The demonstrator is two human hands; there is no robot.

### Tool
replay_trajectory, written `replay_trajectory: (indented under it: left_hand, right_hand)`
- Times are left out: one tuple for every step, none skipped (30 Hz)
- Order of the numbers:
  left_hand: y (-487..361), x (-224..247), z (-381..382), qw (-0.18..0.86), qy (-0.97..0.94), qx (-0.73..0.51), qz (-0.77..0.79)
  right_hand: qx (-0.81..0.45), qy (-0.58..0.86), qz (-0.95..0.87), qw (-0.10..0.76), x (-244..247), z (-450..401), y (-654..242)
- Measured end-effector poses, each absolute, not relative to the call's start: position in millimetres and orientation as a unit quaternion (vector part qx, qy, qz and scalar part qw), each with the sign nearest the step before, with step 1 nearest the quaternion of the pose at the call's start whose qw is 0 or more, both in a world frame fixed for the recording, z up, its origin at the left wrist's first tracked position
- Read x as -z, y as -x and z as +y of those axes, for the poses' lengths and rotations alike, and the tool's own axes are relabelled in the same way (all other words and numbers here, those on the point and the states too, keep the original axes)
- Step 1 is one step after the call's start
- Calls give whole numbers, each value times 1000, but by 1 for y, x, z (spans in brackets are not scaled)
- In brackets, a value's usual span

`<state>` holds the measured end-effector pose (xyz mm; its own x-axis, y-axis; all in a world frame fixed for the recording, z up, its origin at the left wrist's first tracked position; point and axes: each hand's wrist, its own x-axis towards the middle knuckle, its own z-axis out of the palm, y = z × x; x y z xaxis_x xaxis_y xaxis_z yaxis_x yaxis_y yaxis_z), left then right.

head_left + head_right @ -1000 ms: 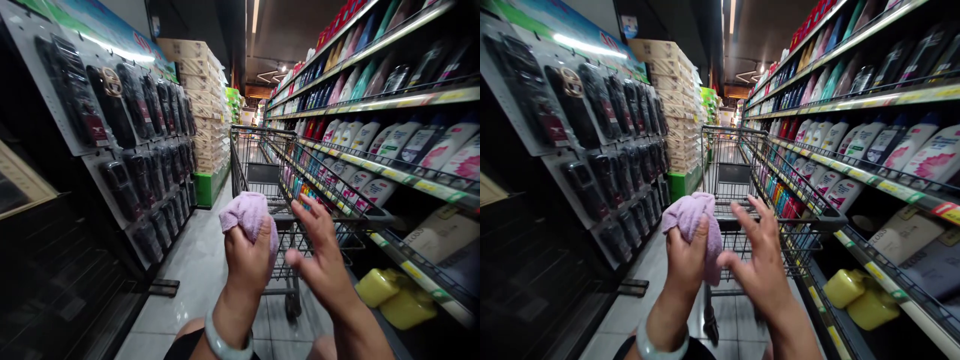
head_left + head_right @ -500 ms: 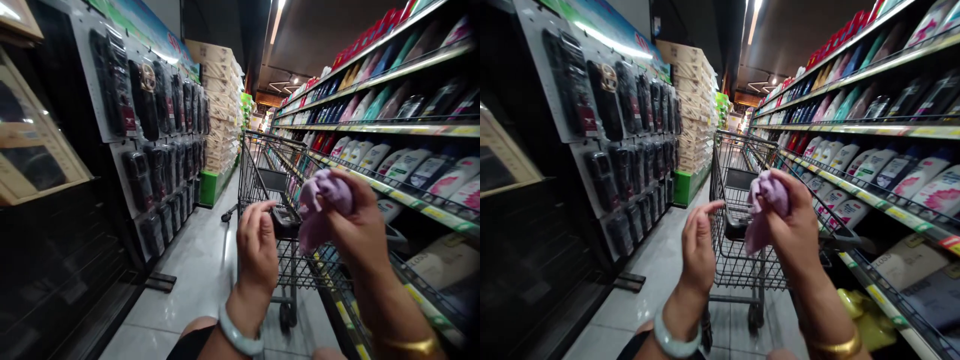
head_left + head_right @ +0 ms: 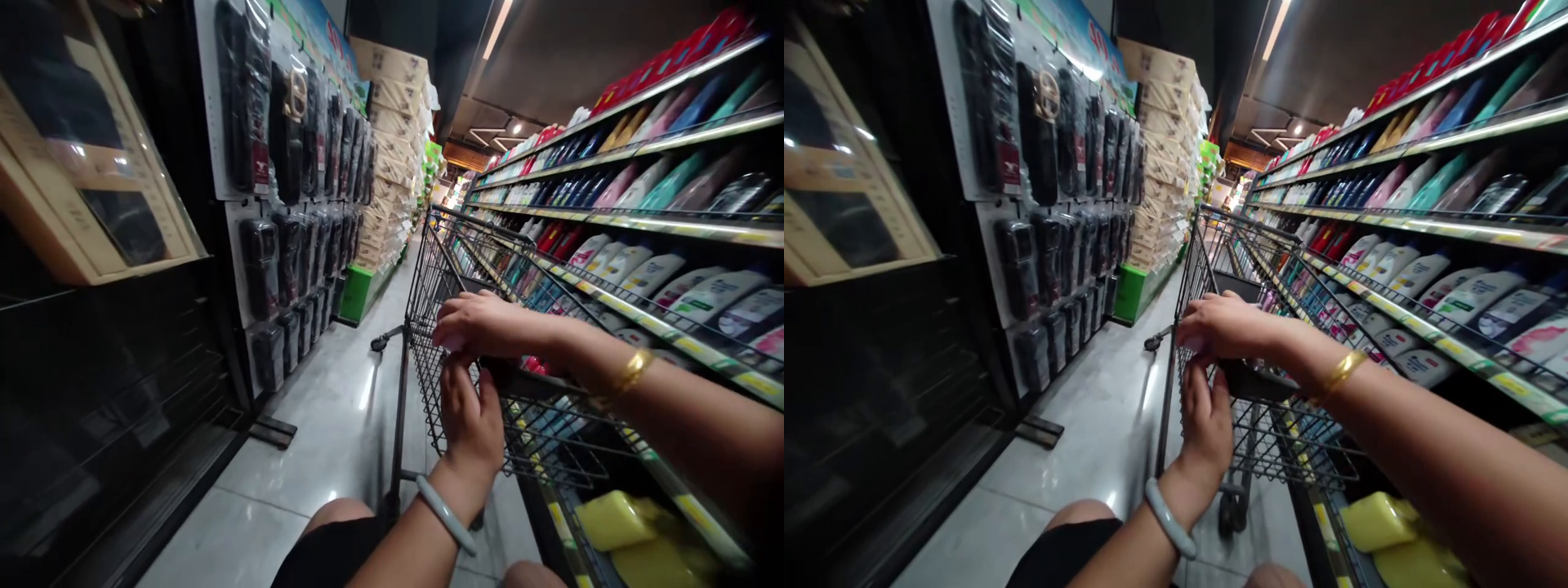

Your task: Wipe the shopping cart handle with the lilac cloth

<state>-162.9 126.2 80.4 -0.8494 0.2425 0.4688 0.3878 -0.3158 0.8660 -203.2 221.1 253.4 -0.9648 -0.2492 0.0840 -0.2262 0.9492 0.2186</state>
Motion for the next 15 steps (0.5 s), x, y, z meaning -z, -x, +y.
replay_trajectory:
  left_hand:
    - [165, -81, 126, 49, 260, 770, -580]
    - [167, -81, 125, 45, 254, 773, -579]
    - [169, -82, 125, 38, 253, 773, -580]
    - [170, -82, 124, 31, 256, 771, -582]
    - [170, -81, 123, 26, 262, 768, -584]
    - [169, -81, 122, 27, 269, 764, -586]
    - [166, -79, 121, 31, 278, 761, -585]
    - [163, -77, 121, 40, 289, 758, -584]
    - [159, -75, 120, 51, 299, 754, -583]
    - [156, -72, 120, 62, 307, 748, -585]
    - [152, -69, 121, 72, 316, 742, -587]
    - [150, -66, 122, 80, 325, 734, -591]
    - [148, -63, 123, 87, 333, 725, -596]
    - [146, -60, 125, 93, 338, 718, -602]
    - [146, -58, 127, 100, 339, 711, -607]
  right_hand:
    - [90, -129, -987, 24, -256, 222, 207]
    - [79, -111, -990, 29, -257, 224, 210]
    - [75, -70, -992, 72, -257, 227, 213]
    - [78, -21, -989, 127, -256, 230, 215]
    - [84, 20, -980, 177, -255, 233, 215]
    - [90, 41, -973, 206, -253, 234, 214]
    - [89, 37, -974, 205, -251, 235, 210]
    - [80, 5, -981, 175, -250, 233, 205]
    - [66, -43, -989, 128, -249, 231, 200]
    - [55, -90, -991, 84, -250, 229, 196]
    - [54, -123, -990, 51, -252, 225, 193]
    - [68, -136, -988, 36, -253, 222, 192]
    - [99, -128, -986, 45, -254, 219, 194]
    - [144, -105, -982, 69, -253, 215, 198]
    - [193, -80, -973, 93, -251, 212, 203]
